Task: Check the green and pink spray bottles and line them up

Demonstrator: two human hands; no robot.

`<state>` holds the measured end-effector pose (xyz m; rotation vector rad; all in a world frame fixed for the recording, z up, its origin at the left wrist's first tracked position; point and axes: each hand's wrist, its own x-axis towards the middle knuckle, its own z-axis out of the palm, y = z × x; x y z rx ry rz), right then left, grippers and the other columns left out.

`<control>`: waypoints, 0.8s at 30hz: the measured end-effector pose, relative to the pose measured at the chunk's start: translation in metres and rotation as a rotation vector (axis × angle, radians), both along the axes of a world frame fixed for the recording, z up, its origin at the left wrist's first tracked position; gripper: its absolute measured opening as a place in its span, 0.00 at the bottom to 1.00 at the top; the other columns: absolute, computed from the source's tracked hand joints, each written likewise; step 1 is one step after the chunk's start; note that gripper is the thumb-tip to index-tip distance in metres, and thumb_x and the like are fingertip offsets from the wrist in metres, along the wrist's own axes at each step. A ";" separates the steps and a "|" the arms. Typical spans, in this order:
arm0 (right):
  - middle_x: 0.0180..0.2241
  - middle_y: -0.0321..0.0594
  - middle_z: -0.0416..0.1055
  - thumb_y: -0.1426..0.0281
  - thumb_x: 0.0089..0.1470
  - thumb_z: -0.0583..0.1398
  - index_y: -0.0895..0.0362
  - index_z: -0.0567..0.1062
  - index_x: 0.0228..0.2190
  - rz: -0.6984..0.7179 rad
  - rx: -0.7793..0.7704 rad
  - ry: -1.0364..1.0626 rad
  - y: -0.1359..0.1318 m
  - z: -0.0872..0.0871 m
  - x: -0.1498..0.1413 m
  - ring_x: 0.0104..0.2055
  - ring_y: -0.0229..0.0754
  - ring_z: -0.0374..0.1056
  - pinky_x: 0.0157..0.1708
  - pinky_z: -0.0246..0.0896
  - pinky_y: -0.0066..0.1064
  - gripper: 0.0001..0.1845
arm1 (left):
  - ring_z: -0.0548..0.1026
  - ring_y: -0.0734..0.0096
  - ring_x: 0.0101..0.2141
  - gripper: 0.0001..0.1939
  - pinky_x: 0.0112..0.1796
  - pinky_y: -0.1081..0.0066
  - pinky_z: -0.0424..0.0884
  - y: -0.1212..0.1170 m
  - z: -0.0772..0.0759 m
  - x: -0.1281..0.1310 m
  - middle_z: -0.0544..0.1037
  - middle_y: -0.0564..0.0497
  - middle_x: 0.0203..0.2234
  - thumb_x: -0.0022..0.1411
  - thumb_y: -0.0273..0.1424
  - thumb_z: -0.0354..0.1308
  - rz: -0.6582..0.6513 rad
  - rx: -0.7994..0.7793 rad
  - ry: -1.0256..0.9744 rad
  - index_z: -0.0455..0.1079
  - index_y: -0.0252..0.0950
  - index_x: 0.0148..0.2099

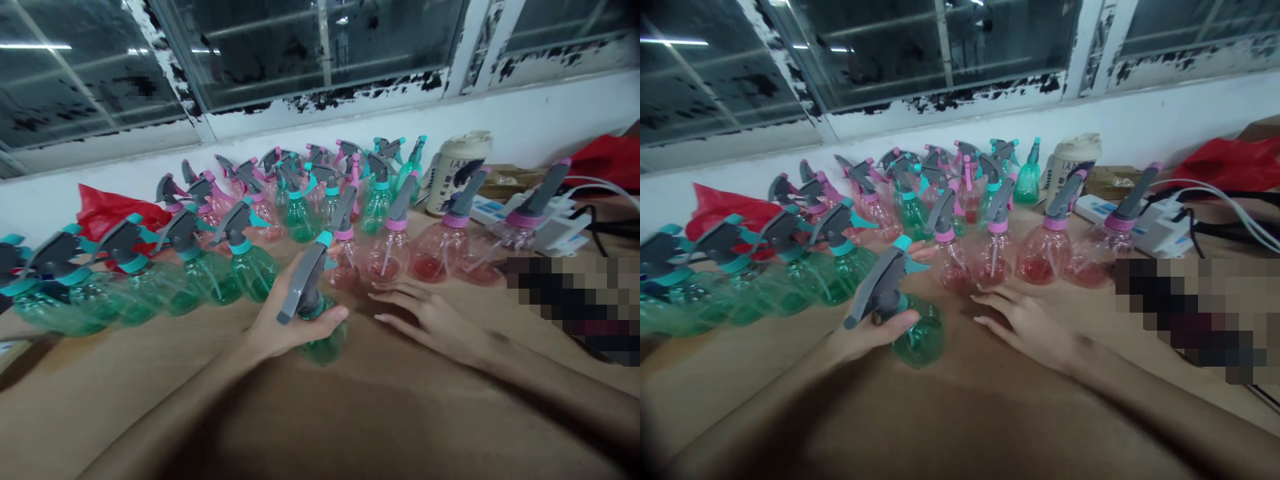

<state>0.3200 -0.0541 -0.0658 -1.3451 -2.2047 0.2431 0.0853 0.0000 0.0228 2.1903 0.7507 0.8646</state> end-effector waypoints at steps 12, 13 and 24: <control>0.38 0.51 0.75 0.57 0.55 0.54 0.59 0.64 0.53 -0.458 0.151 -0.090 0.040 0.063 -0.038 0.36 0.55 0.72 0.31 0.64 0.43 0.28 | 0.69 0.56 0.50 0.33 0.50 0.56 0.65 -0.013 -0.010 -0.029 0.69 0.46 0.50 0.53 0.38 0.62 0.161 0.057 0.153 0.54 0.42 0.58; 0.40 0.53 0.74 0.57 0.54 0.55 0.60 0.63 0.54 -0.462 0.148 -0.088 0.046 0.061 -0.041 0.37 0.56 0.71 0.32 0.64 0.43 0.30 | 0.70 0.57 0.47 0.29 0.48 0.57 0.66 -0.015 -0.010 -0.031 0.71 0.47 0.47 0.54 0.39 0.61 0.180 0.080 0.171 0.57 0.41 0.56; 0.40 0.57 0.72 0.53 0.54 0.51 0.64 0.69 0.45 -0.477 0.084 -0.076 0.068 0.053 -0.053 0.38 0.56 0.70 0.32 0.62 0.42 0.28 | 0.73 0.65 0.34 0.15 0.36 0.68 0.68 -0.008 -0.003 -0.039 0.76 0.52 0.33 0.59 0.43 0.56 0.340 0.140 0.253 0.68 0.37 0.41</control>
